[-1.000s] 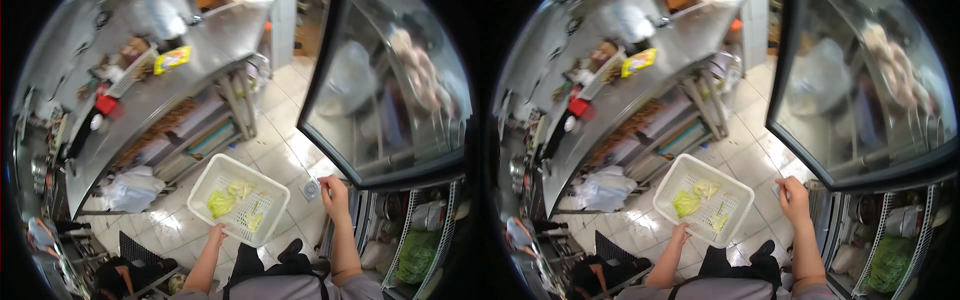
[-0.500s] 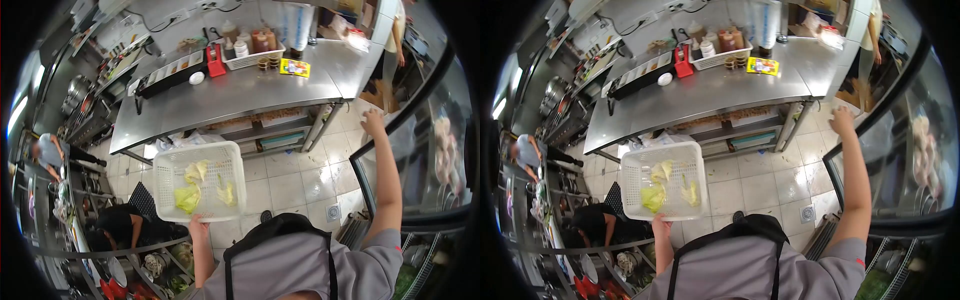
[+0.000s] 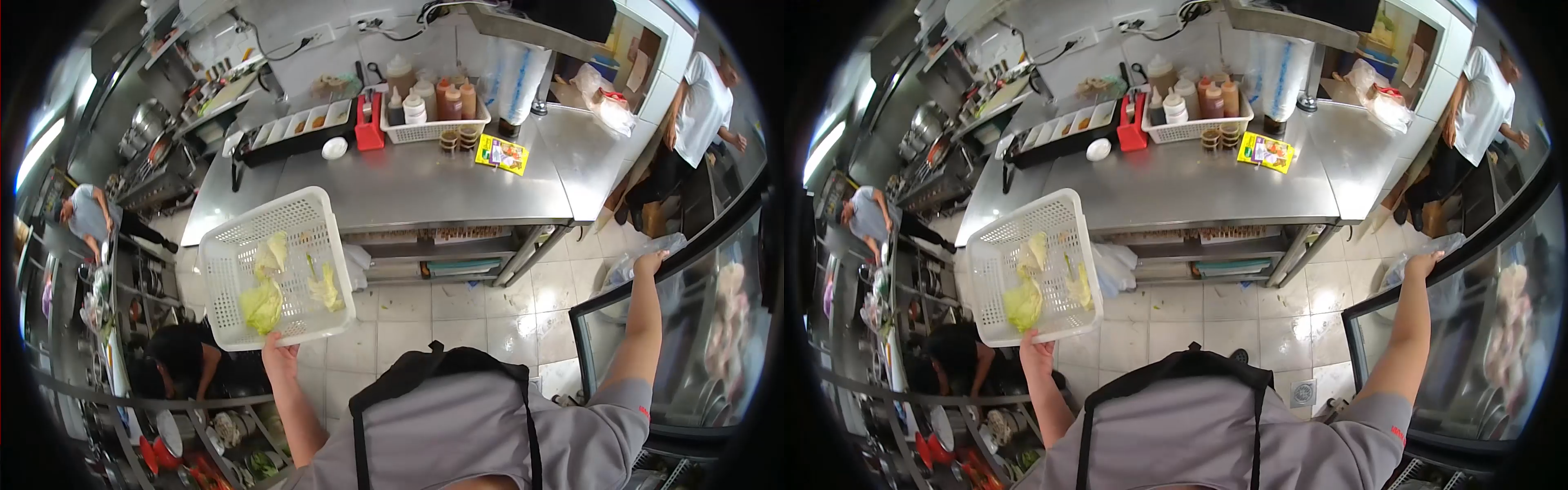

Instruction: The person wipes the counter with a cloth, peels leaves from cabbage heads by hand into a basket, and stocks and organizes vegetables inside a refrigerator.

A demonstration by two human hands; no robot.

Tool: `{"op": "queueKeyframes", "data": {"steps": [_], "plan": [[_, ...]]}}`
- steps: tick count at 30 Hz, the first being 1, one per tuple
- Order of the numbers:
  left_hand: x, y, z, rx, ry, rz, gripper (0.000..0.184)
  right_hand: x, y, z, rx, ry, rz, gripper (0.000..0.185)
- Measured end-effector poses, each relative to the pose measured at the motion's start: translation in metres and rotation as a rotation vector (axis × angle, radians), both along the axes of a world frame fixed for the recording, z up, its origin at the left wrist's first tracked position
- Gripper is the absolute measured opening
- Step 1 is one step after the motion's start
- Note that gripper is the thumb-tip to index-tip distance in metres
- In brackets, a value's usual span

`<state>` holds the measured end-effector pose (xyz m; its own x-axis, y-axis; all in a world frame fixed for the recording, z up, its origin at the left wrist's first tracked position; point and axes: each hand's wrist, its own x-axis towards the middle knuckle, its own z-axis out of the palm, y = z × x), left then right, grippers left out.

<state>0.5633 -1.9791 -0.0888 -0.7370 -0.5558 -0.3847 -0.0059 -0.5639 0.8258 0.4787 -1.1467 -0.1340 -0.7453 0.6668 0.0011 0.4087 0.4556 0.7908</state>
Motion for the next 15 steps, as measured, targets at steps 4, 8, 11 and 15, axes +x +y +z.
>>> {"op": "queueKeyframes", "data": {"steps": [4, 8, 11, 15], "plan": [[-0.054, 0.020, 0.023, 0.021, 0.087, -0.105, 0.033, -0.017, 0.030, -0.032, 0.005, -0.009, -0.162, 0.031], [-0.114, 0.037, 0.026, 0.079, 0.102, -0.361, 0.037, -0.032, 0.029, -0.049, -0.104, -0.045, -0.355, 0.018], [-0.163, 0.058, 0.021, 0.095, 0.114, -0.530, 0.037, -0.017, -0.063, -0.019, -0.118, -0.107, -0.285, 0.022], [-0.221, 0.109, 0.030, 0.089, 0.079, -0.746, 0.038, 0.004, -0.161, 0.007, -0.233, -0.017, -0.321, 0.015]]}}
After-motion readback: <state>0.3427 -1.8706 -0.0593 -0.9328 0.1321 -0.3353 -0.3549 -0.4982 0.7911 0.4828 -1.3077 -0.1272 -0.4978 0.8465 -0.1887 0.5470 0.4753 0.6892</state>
